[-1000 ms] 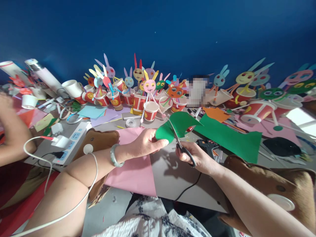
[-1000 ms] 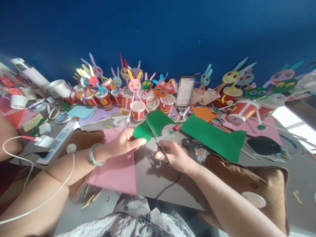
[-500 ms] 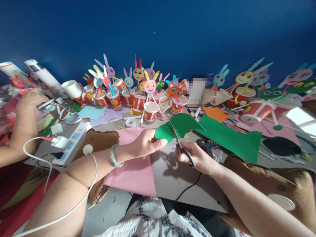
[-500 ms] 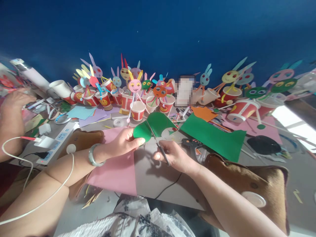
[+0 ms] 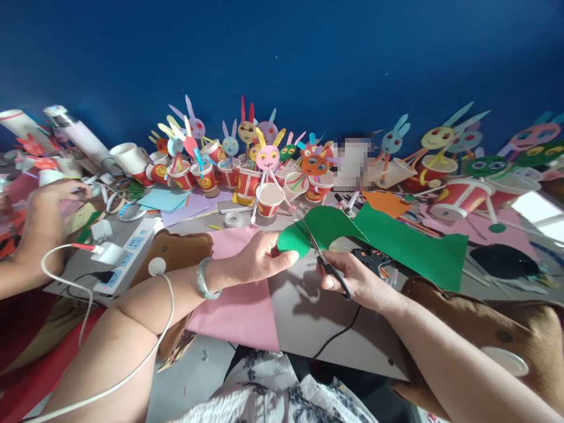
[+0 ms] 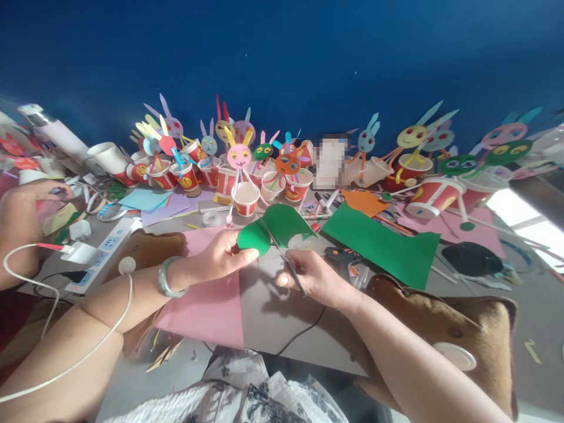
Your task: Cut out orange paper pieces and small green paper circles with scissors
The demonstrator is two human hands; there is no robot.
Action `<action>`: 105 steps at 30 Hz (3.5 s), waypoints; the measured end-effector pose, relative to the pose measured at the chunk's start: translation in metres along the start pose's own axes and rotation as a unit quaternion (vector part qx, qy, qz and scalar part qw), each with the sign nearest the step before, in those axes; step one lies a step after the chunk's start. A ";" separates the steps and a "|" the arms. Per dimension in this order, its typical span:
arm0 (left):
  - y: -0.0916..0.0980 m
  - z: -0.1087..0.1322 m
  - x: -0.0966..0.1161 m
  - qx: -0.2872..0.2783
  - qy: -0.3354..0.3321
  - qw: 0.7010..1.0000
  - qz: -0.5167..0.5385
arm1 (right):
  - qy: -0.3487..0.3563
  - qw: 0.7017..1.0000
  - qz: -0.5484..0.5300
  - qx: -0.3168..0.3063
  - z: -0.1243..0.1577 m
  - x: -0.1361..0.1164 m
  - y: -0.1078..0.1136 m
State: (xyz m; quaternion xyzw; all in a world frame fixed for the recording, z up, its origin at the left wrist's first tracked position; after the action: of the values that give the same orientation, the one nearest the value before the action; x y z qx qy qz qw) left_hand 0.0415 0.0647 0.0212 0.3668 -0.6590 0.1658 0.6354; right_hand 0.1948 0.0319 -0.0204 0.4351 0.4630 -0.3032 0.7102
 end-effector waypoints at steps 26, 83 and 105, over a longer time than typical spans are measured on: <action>0.010 0.000 -0.012 0.082 0.027 0.993 0.085 | 0.013 1.000 -0.006 -0.002 0.000 0.001 0.000; 0.014 -0.003 -0.013 0.088 0.053 0.993 0.066 | 0.035 0.999 0.023 0.031 -0.002 0.007 0.000; 0.000 -0.001 -0.005 0.044 0.068 0.996 0.026 | 0.059 0.997 0.020 0.033 0.000 0.000 -0.003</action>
State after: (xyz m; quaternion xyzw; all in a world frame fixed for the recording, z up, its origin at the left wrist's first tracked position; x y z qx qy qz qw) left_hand 0.0412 0.0667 0.0168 0.3651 -0.6157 0.2360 0.6572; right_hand 0.1919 0.0303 -0.0212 0.4849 0.4849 -0.2775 0.6729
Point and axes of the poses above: each hand's wrist, its own z-axis away from the middle knuckle, its own y-axis out of the back of the hand, x = y × z, the point moved 7 cm from there along -z, towards the middle knuckle, and after that the axes turned 1 degree about z, right-handed, at the moved point
